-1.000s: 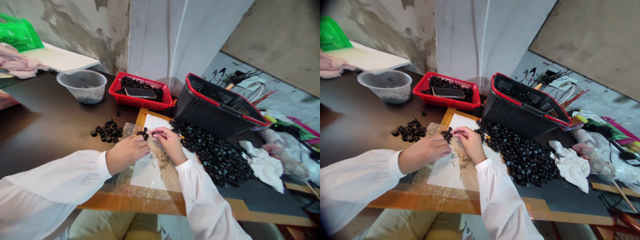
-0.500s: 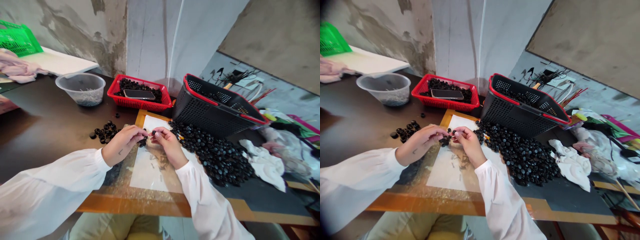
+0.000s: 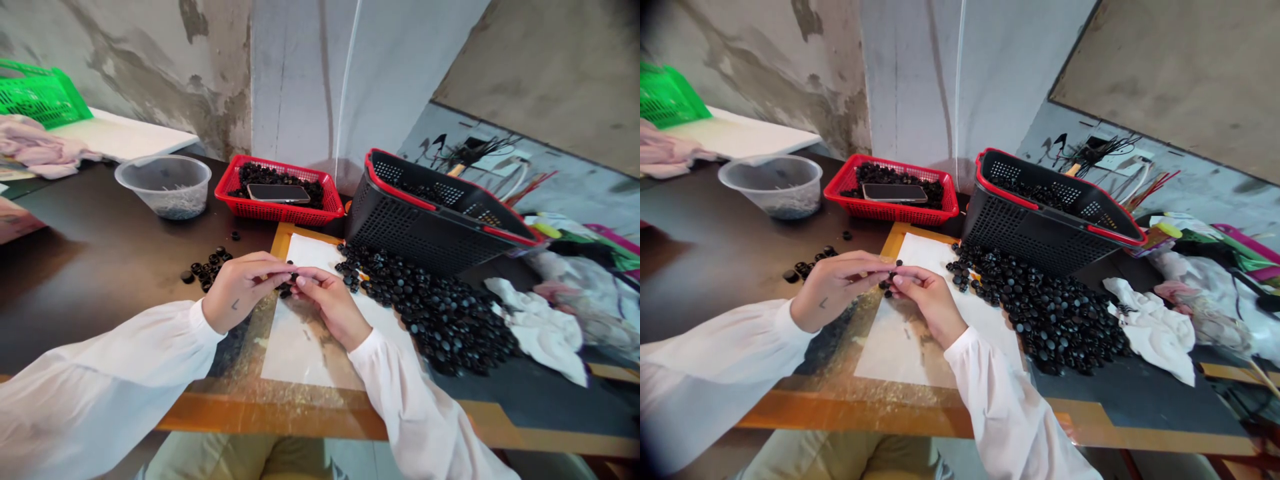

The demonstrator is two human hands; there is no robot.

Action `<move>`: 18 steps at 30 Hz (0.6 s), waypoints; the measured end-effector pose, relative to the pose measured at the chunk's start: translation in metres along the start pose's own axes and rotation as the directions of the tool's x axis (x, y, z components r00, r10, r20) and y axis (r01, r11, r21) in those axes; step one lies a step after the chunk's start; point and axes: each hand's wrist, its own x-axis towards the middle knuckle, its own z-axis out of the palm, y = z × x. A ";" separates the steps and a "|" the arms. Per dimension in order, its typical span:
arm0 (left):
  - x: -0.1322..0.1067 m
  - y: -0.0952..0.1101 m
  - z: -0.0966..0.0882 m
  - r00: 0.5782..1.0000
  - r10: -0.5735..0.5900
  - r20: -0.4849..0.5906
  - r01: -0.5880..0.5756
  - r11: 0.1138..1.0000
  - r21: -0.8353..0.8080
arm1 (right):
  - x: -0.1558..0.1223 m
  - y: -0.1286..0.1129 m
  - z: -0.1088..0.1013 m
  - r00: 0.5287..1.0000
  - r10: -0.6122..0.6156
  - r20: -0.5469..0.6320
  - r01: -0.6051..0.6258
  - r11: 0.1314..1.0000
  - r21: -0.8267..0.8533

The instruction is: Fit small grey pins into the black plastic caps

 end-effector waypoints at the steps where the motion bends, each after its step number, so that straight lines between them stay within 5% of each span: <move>1: -0.001 0.000 0.000 1.000 -0.014 -0.011 0.014 1.000 -0.026 | -0.001 -0.001 0.000 1.000 0.006 0.003 -0.006 1.000 0.005; 10: 0.001 0.011 0.002 0.955 -0.278 -0.103 0.244 0.934 -0.261 | -0.005 -0.006 0.005 1.000 0.017 -0.003 -0.017 0.999 0.041; 18: 0.005 0.010 0.000 0.977 -0.132 -0.168 0.104 0.980 -0.168 | -0.007 -0.007 0.007 0.999 0.044 0.013 -0.045 0.996 0.070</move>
